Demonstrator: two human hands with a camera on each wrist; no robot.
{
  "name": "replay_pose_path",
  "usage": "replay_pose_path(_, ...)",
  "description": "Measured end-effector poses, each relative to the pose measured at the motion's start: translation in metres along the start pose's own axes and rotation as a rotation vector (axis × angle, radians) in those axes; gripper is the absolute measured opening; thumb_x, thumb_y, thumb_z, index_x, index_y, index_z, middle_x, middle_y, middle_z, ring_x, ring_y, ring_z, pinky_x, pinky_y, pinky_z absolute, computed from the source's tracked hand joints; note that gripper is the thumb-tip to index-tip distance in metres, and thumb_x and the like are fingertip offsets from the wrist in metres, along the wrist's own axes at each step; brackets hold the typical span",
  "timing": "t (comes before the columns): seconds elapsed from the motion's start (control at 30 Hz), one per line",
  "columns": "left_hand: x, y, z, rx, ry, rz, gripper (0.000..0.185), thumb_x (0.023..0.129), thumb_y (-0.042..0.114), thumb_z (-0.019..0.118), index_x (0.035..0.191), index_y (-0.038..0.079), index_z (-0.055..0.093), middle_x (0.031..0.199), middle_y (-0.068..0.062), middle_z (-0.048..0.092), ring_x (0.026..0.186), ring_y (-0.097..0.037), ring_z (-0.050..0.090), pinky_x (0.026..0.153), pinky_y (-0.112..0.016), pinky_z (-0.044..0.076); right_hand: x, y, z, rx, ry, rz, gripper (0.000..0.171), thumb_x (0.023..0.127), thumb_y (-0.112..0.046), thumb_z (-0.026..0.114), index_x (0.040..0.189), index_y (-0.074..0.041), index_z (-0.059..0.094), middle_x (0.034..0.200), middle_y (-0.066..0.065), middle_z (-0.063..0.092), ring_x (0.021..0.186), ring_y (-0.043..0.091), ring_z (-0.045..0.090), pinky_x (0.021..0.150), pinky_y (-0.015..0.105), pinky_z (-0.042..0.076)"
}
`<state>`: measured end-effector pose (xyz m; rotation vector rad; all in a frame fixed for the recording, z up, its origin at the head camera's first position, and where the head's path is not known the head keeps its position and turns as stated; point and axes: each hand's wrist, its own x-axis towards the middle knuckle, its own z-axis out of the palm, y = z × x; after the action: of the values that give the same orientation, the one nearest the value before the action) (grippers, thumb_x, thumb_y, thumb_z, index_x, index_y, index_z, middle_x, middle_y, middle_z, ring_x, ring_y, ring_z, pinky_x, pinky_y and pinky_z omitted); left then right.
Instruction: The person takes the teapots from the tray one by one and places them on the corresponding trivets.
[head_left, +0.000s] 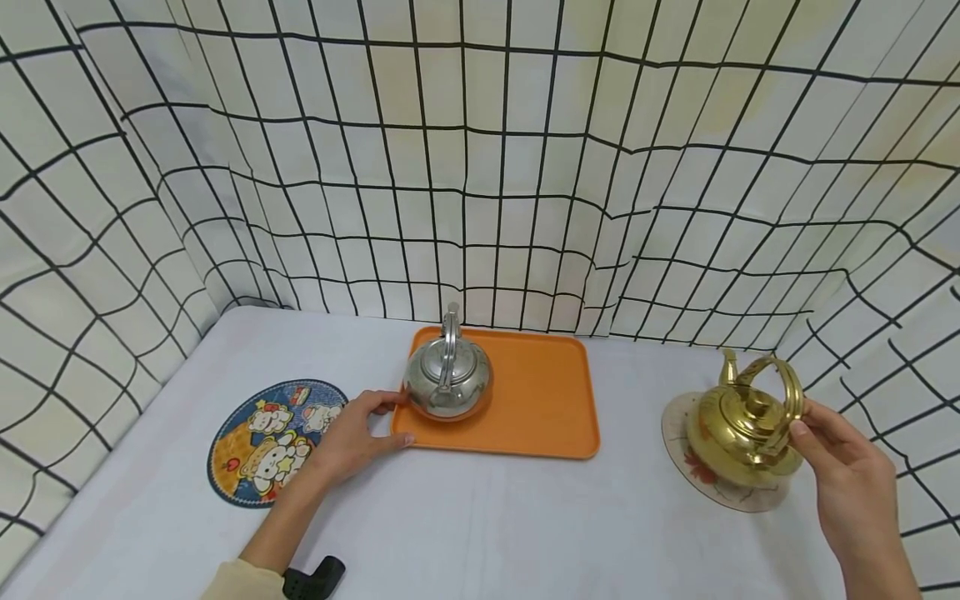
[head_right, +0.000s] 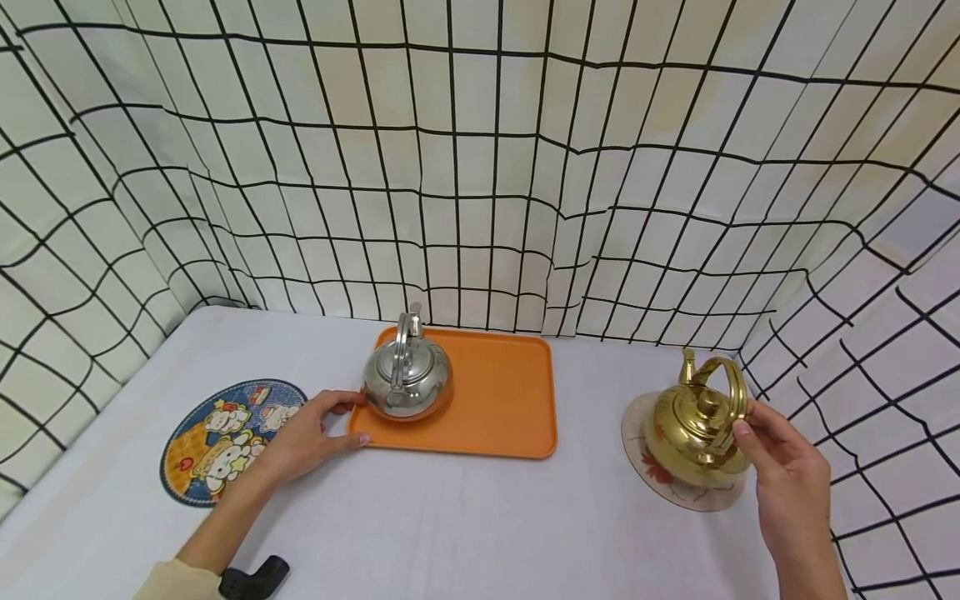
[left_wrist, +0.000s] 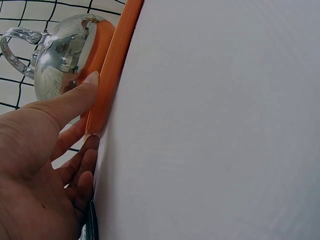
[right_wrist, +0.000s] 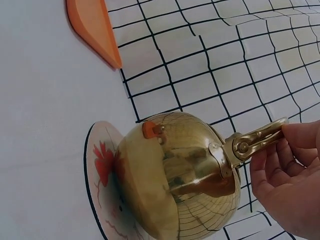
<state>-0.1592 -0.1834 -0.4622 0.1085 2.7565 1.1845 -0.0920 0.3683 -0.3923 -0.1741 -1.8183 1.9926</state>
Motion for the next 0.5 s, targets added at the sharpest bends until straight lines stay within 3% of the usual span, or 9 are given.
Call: replay_pose_path(0.5, -0.0002, -0.0015, 0.0, -0.003, 0.005, 0.01, 0.062, 0.088, 0.031, 0.085, 0.142, 0.009, 0.061, 0.144, -0.017, 0.06, 0.134, -0.04, 0.055, 0.115, -0.059, 0.046, 0.0002, 0.004, -0.0031, 0.03, 0.014, 0.011, 0.032, 0.099, 0.004, 0.064, 0.129, -0.003, 0.07, 0.106, -0.003, 0.077, 0.098, 0.004, 0.071, 0.09, 0.008, 0.054)
